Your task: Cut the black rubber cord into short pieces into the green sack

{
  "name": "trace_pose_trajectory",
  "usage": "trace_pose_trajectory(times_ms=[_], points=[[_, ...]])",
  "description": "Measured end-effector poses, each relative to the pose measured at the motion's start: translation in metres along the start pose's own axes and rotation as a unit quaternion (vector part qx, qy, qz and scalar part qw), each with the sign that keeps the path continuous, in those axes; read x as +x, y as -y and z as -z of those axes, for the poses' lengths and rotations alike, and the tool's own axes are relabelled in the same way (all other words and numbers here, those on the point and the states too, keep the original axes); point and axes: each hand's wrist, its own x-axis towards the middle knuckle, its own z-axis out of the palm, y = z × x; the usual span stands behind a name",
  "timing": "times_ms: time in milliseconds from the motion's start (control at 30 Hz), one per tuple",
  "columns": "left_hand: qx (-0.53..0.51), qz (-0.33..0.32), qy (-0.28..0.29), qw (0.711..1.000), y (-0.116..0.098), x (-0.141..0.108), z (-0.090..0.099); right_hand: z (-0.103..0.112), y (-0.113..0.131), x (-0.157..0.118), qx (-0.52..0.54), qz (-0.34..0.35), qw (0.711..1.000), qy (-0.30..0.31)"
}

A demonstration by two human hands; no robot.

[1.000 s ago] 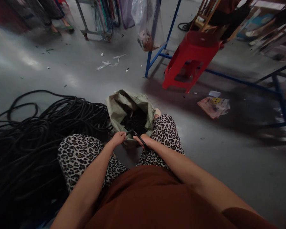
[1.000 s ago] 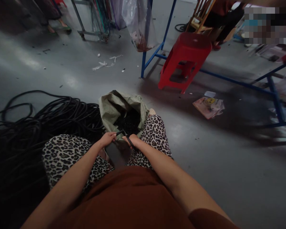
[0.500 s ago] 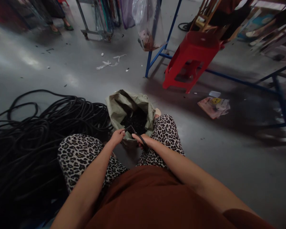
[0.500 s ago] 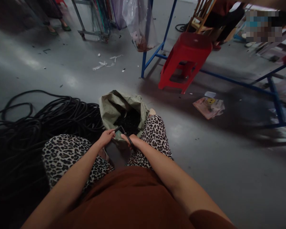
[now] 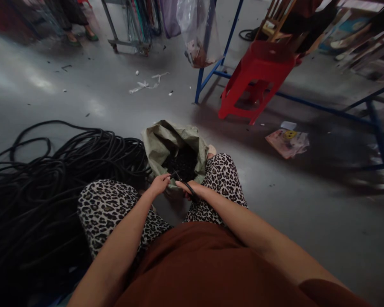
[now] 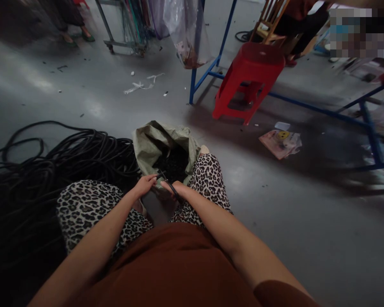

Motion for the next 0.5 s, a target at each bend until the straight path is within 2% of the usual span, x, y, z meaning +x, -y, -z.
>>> trace_pose_trajectory(times_ms=[333,500], points=[[0.037,-0.016,0.031,0.999,-0.0032,-0.0021,-0.0002,-0.0003,0.0000,-0.0004,0.003,-0.012,1.000,0.001],[0.041,-0.014,0.048,0.998,-0.0079,-0.0051,0.0020,0.0004,-0.0023,0.0015,-0.011,0.003,1.000,-0.004]])
